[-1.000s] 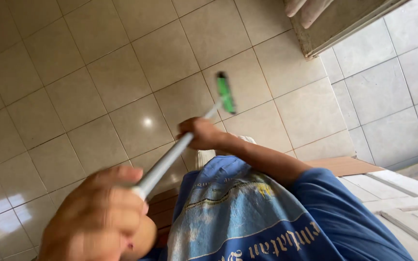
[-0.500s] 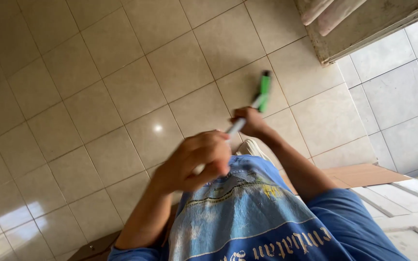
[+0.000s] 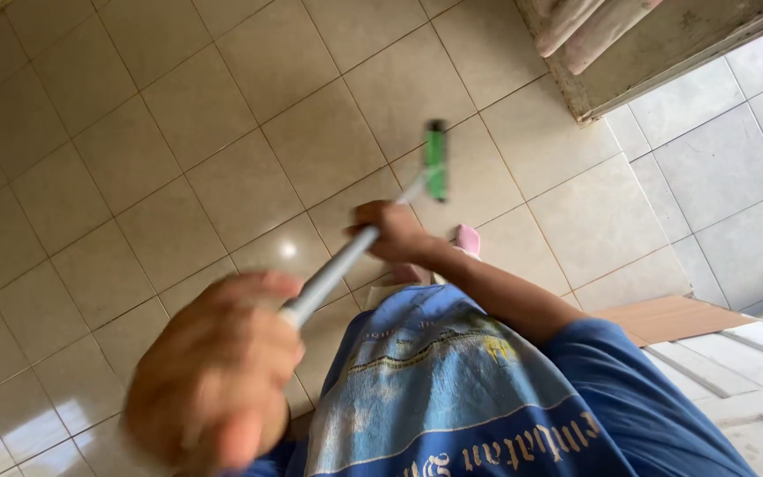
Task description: The person is using a broom to sweep the tiled floor of a room.
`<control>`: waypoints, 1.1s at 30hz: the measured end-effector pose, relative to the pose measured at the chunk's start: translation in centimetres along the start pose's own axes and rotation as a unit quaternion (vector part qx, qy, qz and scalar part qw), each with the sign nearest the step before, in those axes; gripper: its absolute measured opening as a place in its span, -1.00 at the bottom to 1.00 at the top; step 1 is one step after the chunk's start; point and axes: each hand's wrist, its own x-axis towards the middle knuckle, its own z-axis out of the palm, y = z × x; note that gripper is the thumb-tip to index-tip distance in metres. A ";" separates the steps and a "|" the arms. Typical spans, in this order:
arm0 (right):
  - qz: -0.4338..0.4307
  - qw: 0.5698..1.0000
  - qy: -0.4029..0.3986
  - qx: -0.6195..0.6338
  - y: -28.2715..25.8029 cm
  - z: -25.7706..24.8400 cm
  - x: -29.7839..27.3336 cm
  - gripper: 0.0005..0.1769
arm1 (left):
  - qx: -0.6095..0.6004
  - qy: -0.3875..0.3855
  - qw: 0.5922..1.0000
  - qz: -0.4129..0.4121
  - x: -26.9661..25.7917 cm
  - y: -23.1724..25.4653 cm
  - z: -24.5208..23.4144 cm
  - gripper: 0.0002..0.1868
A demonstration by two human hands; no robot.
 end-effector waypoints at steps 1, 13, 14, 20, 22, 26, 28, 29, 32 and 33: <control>-0.001 1.000 -0.001 0.000 -0.7 0.5 1.9 -0.76 | 0.001 0.001 1.000 0.000 0.8 0.6 1.0 -0.62; 0.008 0.998 -0.051 0.037 10.3 -5.1 0.9 -0.72 | 0.094 -0.056 0.993 -0.053 5.7 -9.8 7.4 -0.75; 0.091 0.995 -0.042 0.008 11.2 -7.0 -1.5 -0.70 | 0.026 -0.053 0.997 -0.052 6.0 -10.7 8.1 -0.79; 0.316 0.940 -0.005 -0.127 22.8 -14.6 -17.6 -0.69 | -0.202 -0.034 0.942 -0.265 1.5 -19.4 20.7 -0.86; 0.331 0.931 -0.002 -0.153 23.5 -16.1 -18.7 -0.70 | -0.233 -0.033 0.912 -0.336 1.2 -20.2 21.6 -0.87; 0.296 0.948 -0.012 -0.115 16.7 -15.4 -12.6 -0.79 | -0.182 0.039 0.959 -0.214 5.0 -14.7 14.4 -0.63; 0.279 0.958 -0.007 -0.065 11.4 -13.7 -6.9 -0.80 | -0.143 0.062 0.977 -0.144 7.7 -9.2 9.6 -0.54; 0.156 0.987 -0.014 -0.043 8.6 -12.9 -4.1 -0.76 | -0.071 0.032 0.989 -0.128 9.1 -6.0 7.6 -0.53; 0.001 1.000 -0.023 0.021 4.7 -9.7 2.4 -0.71 | 0.059 0.014 0.993 -0.102 11.0 -2.4 7.6 -0.54; -0.030 0.997 -0.023 0.061 4.1 -8.7 4.5 -0.70 | 0.118 0.026 0.989 -0.090 11.3 -2.2 8.5 -0.57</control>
